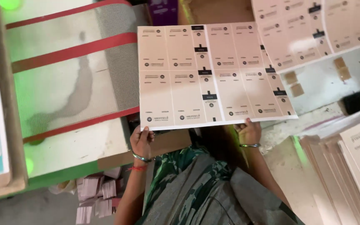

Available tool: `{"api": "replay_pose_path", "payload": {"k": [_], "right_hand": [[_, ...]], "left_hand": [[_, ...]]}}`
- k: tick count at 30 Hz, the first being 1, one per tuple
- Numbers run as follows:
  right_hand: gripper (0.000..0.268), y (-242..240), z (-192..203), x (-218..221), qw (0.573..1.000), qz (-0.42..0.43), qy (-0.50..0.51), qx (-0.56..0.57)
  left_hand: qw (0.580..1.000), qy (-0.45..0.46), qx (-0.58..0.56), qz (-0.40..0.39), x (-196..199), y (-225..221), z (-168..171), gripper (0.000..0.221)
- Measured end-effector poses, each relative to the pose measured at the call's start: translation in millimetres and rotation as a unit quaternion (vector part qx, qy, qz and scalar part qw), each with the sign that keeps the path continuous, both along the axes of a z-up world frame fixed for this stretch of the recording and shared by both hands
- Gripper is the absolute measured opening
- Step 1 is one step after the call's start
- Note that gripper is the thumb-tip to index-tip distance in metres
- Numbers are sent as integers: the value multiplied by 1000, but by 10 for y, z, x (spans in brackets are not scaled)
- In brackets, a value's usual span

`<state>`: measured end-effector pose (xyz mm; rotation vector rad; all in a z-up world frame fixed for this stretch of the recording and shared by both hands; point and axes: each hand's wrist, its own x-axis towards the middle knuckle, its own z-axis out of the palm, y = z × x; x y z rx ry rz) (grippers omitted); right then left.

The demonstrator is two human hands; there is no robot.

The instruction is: The person feeds sheets into a roller press and pulls printed label sheets off the machine, lifting each printed sheet and placing it onto a growing stack beside the press. They repeat this cycle, handling blank sheets and printed sheets one at a time.

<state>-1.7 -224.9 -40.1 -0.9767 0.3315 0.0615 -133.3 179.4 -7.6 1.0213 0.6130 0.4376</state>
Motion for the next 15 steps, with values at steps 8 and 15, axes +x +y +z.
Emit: {"api": "replay_pose_path", "payload": {"k": [8, 15], "right_hand": [[37, 1336, -420, -129, 980, 143, -73, 117], [39, 3563, -611, 61, 983, 151, 40, 95]], "left_hand": [[992, -24, -36, 120, -523, 1170, -353, 16], [970, -84, -1, 228, -624, 2552, -613, 24]]}}
